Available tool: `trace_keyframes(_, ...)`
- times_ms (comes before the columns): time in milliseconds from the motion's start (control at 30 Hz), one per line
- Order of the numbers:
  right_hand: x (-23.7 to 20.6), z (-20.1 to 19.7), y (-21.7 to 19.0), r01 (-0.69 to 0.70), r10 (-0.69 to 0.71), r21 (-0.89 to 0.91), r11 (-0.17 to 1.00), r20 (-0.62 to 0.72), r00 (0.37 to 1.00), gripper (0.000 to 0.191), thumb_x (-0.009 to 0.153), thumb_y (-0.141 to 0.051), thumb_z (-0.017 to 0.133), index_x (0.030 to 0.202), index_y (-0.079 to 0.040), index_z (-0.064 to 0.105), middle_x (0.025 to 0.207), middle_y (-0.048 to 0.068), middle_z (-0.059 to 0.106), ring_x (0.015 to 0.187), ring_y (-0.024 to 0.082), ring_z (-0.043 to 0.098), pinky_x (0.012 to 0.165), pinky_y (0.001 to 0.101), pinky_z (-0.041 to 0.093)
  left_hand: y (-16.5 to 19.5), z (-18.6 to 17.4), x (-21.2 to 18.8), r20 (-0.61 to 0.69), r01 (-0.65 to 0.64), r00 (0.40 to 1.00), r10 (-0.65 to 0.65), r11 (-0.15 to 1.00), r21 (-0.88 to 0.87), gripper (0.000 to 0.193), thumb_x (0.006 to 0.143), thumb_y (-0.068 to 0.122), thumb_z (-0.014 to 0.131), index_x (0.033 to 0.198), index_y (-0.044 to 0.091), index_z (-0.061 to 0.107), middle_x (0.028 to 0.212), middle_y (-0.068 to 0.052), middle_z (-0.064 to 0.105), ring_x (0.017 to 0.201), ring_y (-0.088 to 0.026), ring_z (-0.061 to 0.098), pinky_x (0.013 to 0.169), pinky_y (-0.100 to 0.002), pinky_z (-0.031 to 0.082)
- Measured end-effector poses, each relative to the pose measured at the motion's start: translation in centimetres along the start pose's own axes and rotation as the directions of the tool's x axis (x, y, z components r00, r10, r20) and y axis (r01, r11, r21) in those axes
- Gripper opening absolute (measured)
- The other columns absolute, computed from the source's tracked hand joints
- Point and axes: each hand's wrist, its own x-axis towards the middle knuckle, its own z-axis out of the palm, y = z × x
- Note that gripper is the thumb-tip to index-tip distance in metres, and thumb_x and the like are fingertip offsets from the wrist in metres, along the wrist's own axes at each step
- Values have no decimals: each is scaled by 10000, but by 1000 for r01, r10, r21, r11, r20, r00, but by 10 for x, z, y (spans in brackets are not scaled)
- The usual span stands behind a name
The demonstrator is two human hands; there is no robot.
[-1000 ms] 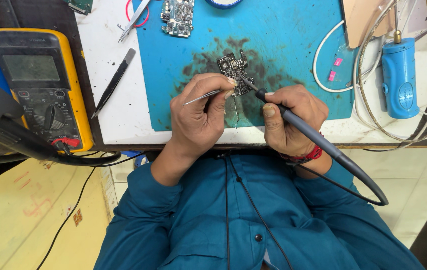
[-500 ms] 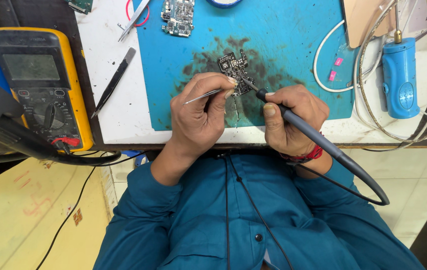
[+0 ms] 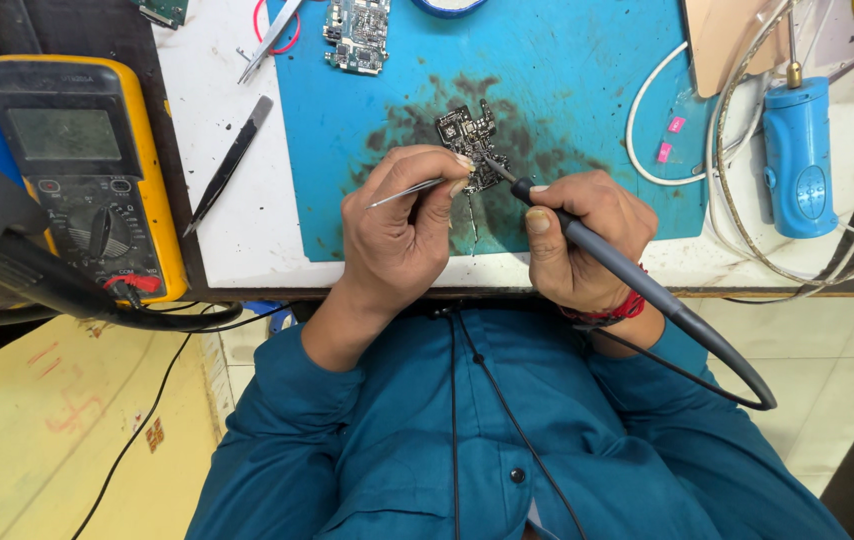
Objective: The person solders components on a small circuit board at a workbench, holding the board steady with a steel ruler in one hand while applying a soldering iron with the other, repositioning the board and working on different points across it.
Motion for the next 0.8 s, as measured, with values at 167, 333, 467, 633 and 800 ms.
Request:
trace_keyframes(167,0,1,1,2,-2,-3,1000,-10,1000,126,1038,-110,715,1030,-13,634,887,142,686,728,261,667,617,318,499,0,-1,0,3,-1,1000,1,1000,2,130,1052,-21,691,1151,50,646,1107,-94,713,871,-161,732,731,-243,579)
trace_keyframes(333,0,-1,0,3,-3,-7,1000,-2,1000,126,1047,-109,713,1046,-12,632,903,141,684,714,259,671,632,320,505,0,0,-1,7,11,1000,-11,1000,0,128,1048,-23,690,1147,46,648,1101,-99,713,850,-157,728,716,-242,575)
trace_keyframes(467,0,-1,0,-5,5,1,1000,-1,1000,126,1045,-106,712,1043,-12,628,903,143,685,695,250,671,630,319,506,1,0,0,2,9,1000,-9,1000,4,125,1051,-22,688,1147,46,647,1106,-98,714,865,-161,731,728,-245,579)
trace_keyframes(633,0,0,0,1,-1,-7,1000,-1,1000,121,1042,-103,709,1044,-12,630,901,141,688,751,269,673,636,324,510,0,-1,0,2,-2,1000,2,1000,6,126,1055,-21,688,1153,48,648,1111,-95,712,880,-163,733,743,-245,584)
trace_keyframes(800,0,0,1,6,-6,-8,1000,3,1000,118,1044,-105,705,1049,-13,632,910,145,689,744,269,677,642,326,514,1,0,0,6,6,1000,-6,1000,-2,128,1051,-23,689,1150,46,647,1106,-97,712,860,-153,731,728,-240,581)
